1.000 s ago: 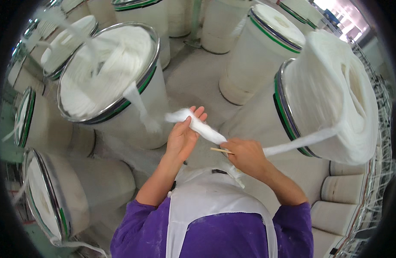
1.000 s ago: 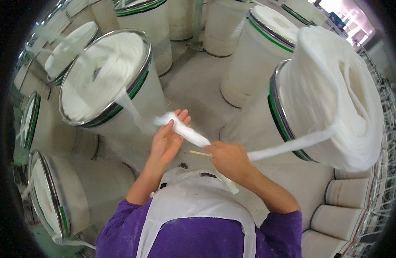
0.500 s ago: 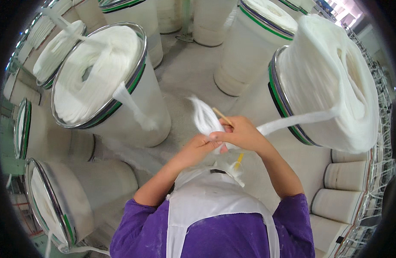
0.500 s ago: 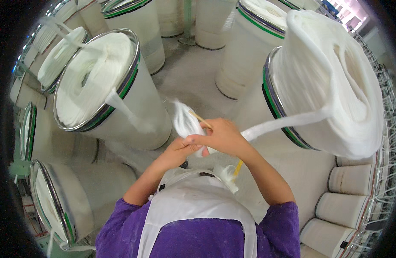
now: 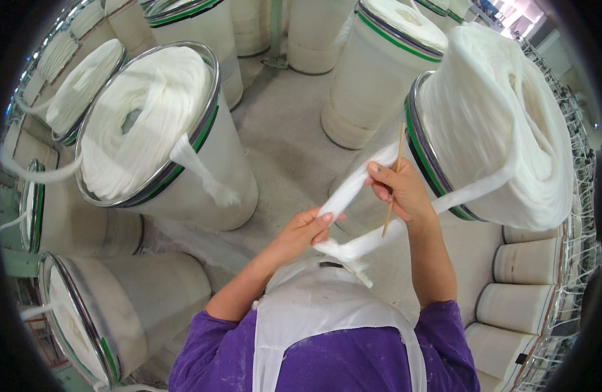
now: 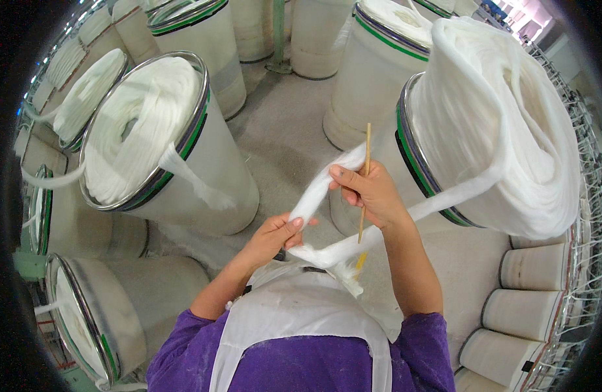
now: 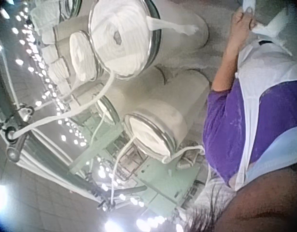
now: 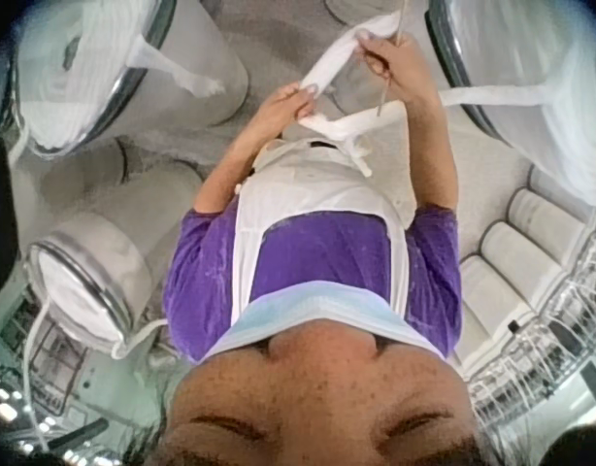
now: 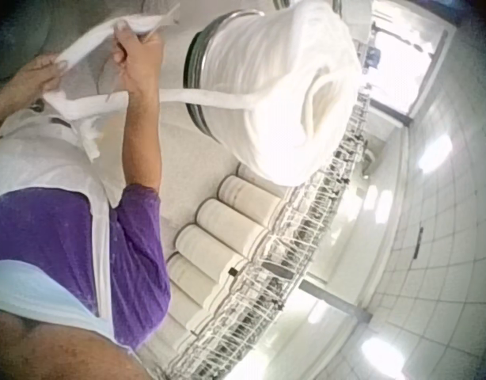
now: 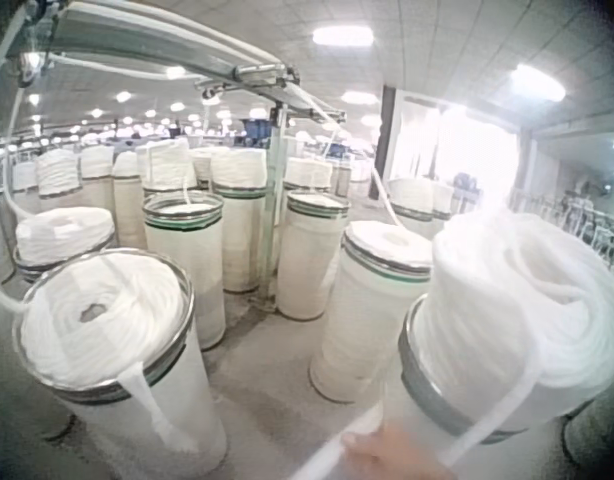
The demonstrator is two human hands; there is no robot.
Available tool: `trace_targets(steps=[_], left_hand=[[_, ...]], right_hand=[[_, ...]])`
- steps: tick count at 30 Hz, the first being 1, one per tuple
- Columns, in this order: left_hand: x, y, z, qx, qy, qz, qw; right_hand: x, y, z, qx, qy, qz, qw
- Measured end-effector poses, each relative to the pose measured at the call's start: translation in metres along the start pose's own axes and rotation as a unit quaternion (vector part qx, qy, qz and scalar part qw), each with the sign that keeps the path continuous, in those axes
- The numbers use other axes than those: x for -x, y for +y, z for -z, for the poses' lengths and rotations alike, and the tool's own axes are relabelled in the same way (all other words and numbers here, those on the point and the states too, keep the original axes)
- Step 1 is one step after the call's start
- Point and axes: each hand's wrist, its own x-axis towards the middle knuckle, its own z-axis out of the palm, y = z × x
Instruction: The person repeatedly pulls white yarn from large rolls, ties the ends together using a small wooden stick, and places the rolls back on the floor. The task is performed across multiple rolls in a factory setting.
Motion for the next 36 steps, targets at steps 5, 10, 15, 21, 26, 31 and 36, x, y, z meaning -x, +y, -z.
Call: trace_targets(steps=[5, 10, 15, 21, 26, 31, 36], left_hand=[[-0.003, -0.002, 0.010, -0.041, 0.024, 0.011, 0.999], [-0.009, -0.014, 0.024, 0.041, 0.133, -0.008, 0.990], [-0.008, -0.024, 0.036, 0.165, 0.161, -0.033, 0.973], [-0.006, -0.027, 0.031, 0.234, 0.141, -0.056, 0.960], [-0.006, -0.028, 0.030, 0.238, 0.162, -0.075, 0.955], [-0.006, -0.032, 0.028, 0.088, 0.212, -0.054, 0.972], [-0.002, -0.041, 0.007, -0.052, 0.226, -0.120, 0.965]], right_hand=[[0.023, -0.011, -0.006, 0.137, 0.059, 0.116, 0.982], [0.084, -0.036, 0.030, -0.184, -0.158, 0.408, 0.880], [0.095, 0.106, 0.072, 0.261, -0.109, -0.112, 0.953], [0.110, 0.353, 0.089, 0.519, -0.016, -0.161, 0.839], [0.104, 0.316, 0.093, 0.541, -0.050, -0.090, 0.834], [0.092, 0.133, 0.063, 0.138, -0.124, -0.060, 0.981], [0.029, 0.072, -0.027, 0.153, -0.034, 0.058, 0.986]])
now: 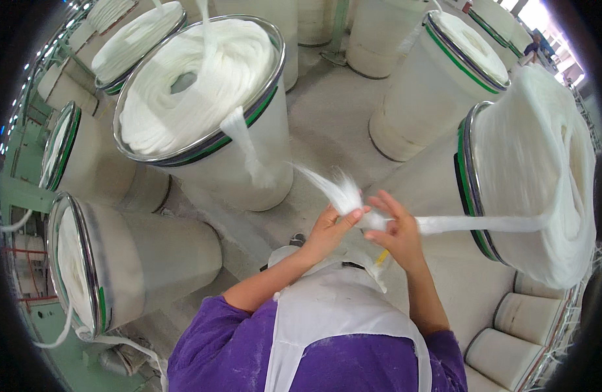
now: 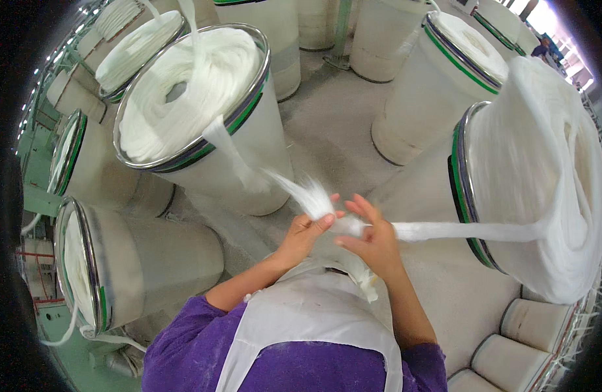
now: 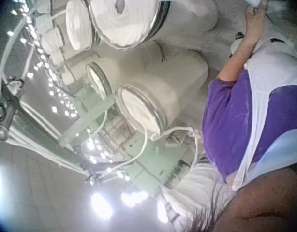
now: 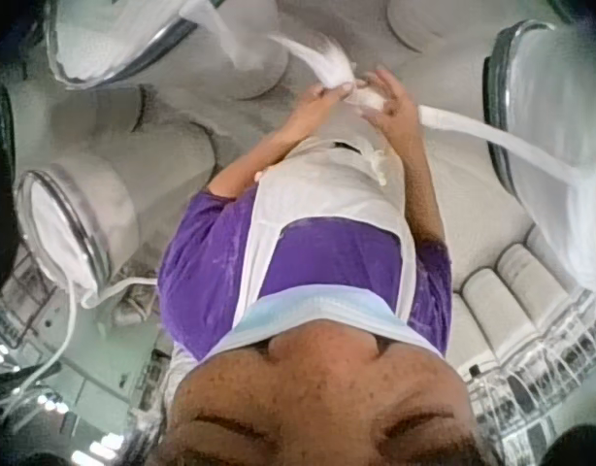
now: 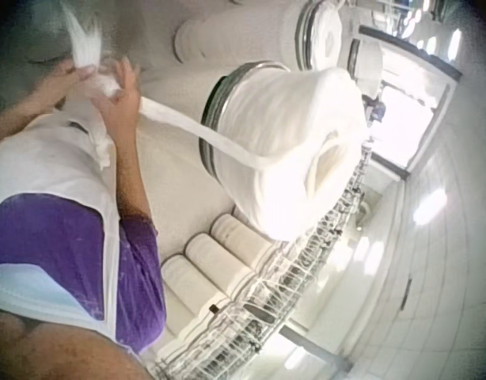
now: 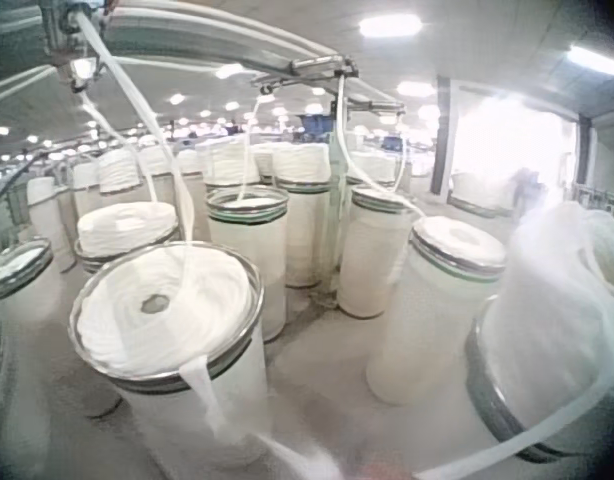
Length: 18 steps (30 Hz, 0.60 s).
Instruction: The person repeatedly pulls white yarn from large rolls, ties the ends together using a small wooden stick, and places the rolls back on the floor. The task is performed across multiple rolls in a factory setting.
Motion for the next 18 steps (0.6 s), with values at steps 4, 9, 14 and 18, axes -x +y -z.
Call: trace_targets(steps=[4, 9, 14, 18], left_hand=[[0.000, -0.007, 0.035, -0.079, 0.119, -0.143, 0.979], [-0.032, -0.020, 0.152, -0.166, 0.511, -0.131, 0.833], [-0.072, -0.049, 0.189, -0.194, 0.309, -0.078, 0.928], [-0.059, -0.089, 0.120, -0.138, 0.163, 0.026, 0.977]], right_hand=[[-0.030, 0.012, -0.019, -0.093, -0.141, -0.160, 0.973], [-0.020, 0.029, 0.013, -0.112, -0.085, -0.173, 0.975], [-0.019, 0.038, 0.028, -0.144, -0.062, -0.167, 0.973], [-0.017, 0.043, 0.038, -0.172, -0.014, -0.154, 0.973]])
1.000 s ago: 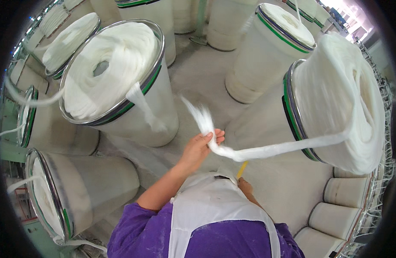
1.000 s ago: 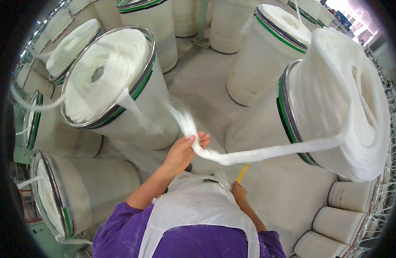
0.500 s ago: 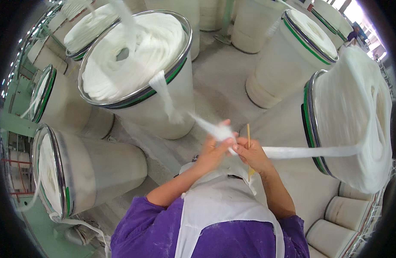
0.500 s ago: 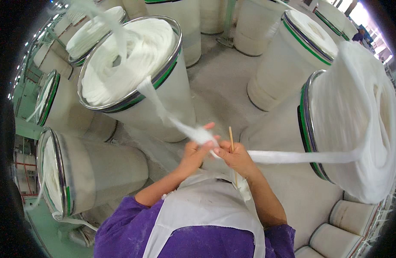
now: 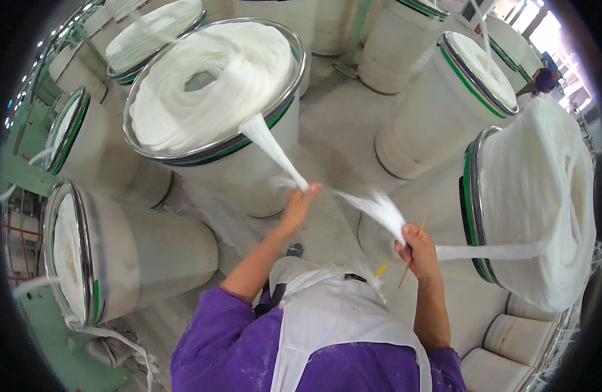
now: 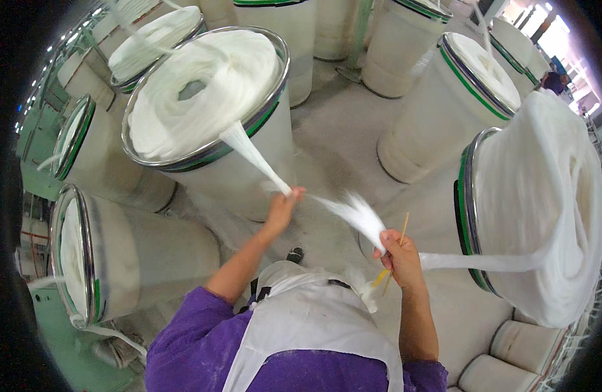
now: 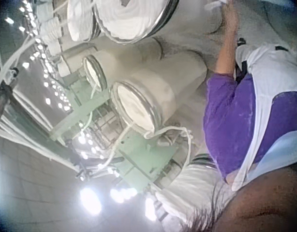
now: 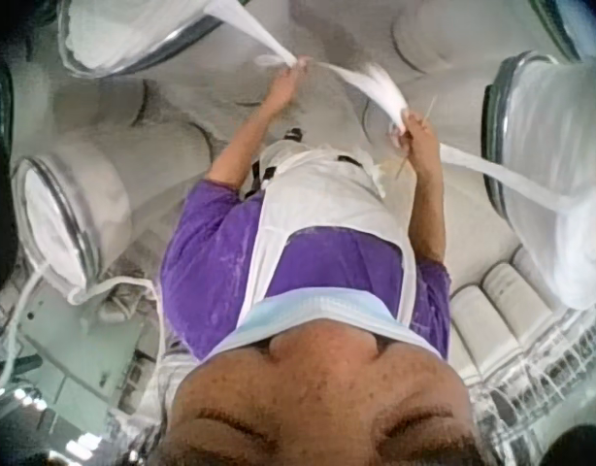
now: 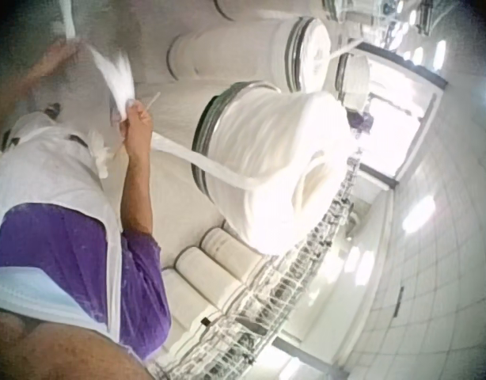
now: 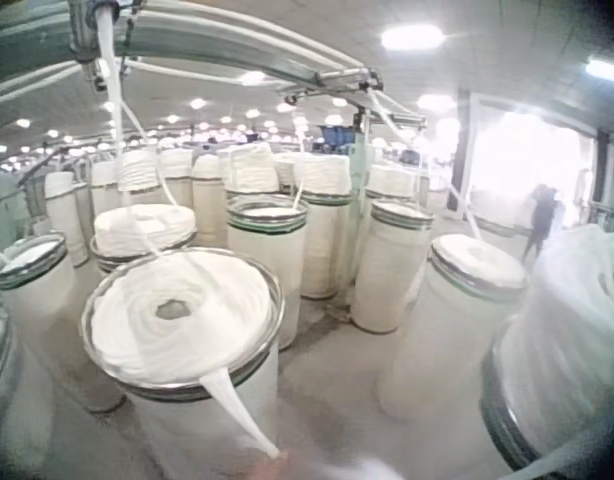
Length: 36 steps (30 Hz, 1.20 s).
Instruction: The person repeatedly pulls white yarn from large rolls, ties the ends together using a small wooden stick, and places the rolls back on the floor. The task is performed across multiple rolls in a factory setting.
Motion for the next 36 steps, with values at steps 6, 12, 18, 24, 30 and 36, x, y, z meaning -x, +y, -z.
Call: trace_targets(steps=[6, 12, 18, 24, 30, 36], left_hand=[[0.070, -0.010, -0.067, 0.124, -0.104, 0.064, 0.985], [0.069, 0.064, -0.074, 0.271, -0.214, 0.154, 0.926], [0.068, 0.152, -0.076, 0.396, -0.239, 0.196, 0.865], [0.068, 0.173, -0.073, 0.528, -0.265, 0.200, 0.781], [0.091, 0.148, -0.090, 0.340, -0.293, 0.241, 0.860], [0.079, 0.151, -0.093, 0.380, -0.207, 0.217, 0.875]], right_hand=[[0.007, 0.000, 0.022, -0.023, 0.030, 0.012, 0.999], [0.005, 0.005, 0.023, -0.032, 0.090, 0.015, 0.995], [0.006, -0.004, 0.009, 0.013, 0.090, 0.080, 0.993], [0.015, -0.016, -0.013, -0.064, 0.022, 0.130, 0.989], [0.010, -0.024, -0.014, 0.004, 0.078, 0.093, 0.993], [0.013, -0.023, -0.017, 0.002, 0.131, 0.089, 0.987]])
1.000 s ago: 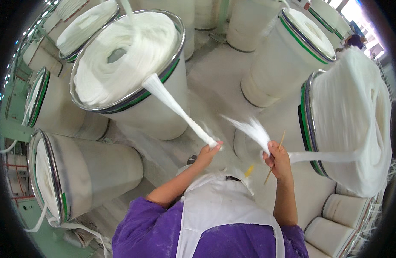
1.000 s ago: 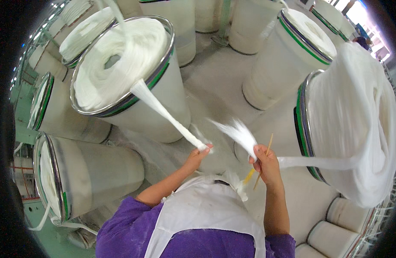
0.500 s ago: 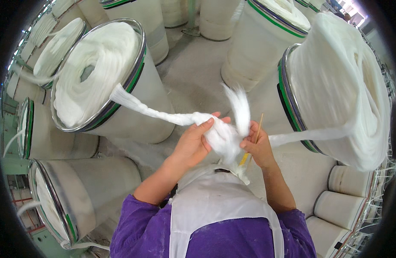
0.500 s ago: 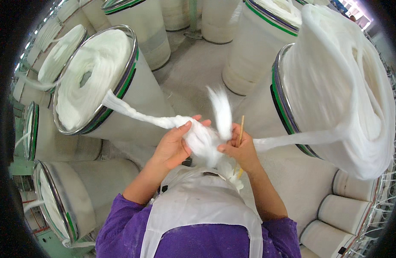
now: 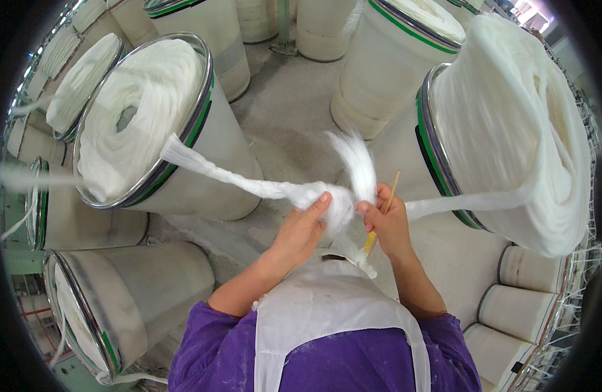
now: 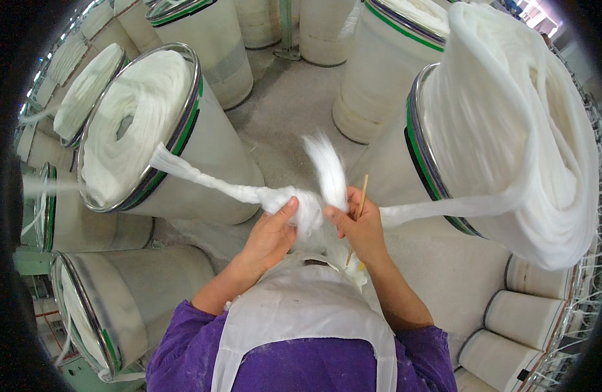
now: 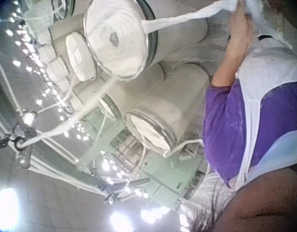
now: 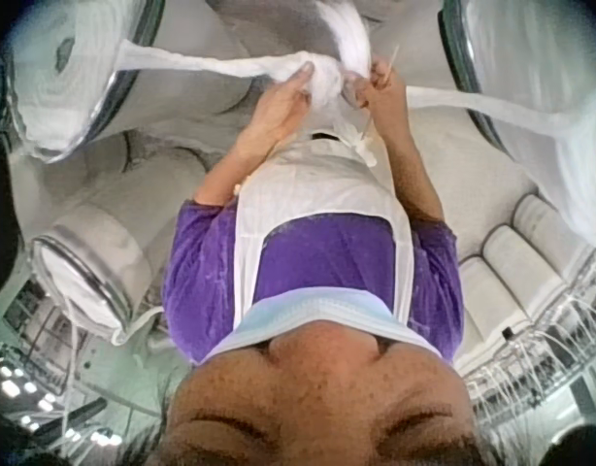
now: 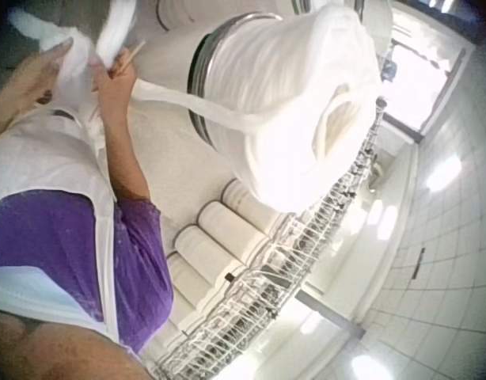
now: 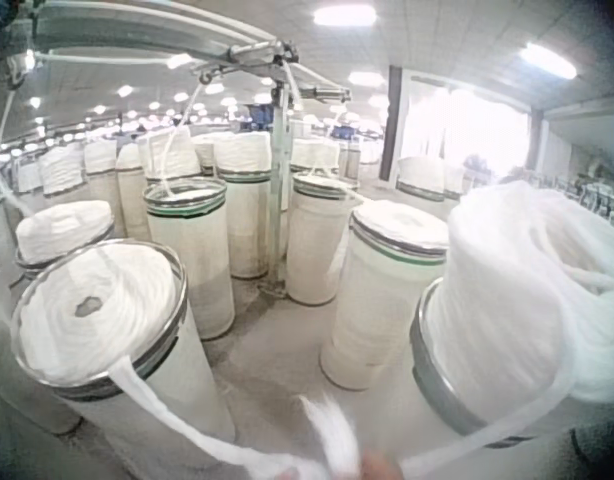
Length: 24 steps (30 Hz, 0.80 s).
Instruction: The person repeatedly pulls white yarn from large rolls, ties the ends together using a small wooden stick, and places the rolls back on the floor. The task is performed across multiple rolls in a factory setting.
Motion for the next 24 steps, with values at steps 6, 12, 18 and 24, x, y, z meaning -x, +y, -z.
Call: trace_targets(steps=[6, 12, 18, 24], left_hand=[[0.004, 0.004, -0.012, -0.068, -0.065, -0.084, 0.992], [-0.003, 0.007, 0.000, 0.043, -0.090, 0.055, 0.993], [-0.021, -0.006, 0.006, 0.040, -0.064, -0.006, 0.997], [-0.019, 0.000, 0.004, 0.021, -0.166, -0.072, 0.983]], right_hand=[[0.004, 0.002, -0.004, 0.004, -0.033, 0.094, 0.995], [0.003, -0.002, 0.005, 0.024, 0.002, 0.090, 0.996], [0.015, -0.003, 0.004, -0.033, 0.007, 0.133, 0.990], [0.025, 0.021, 0.008, 0.063, -0.055, 0.031, 0.996]])
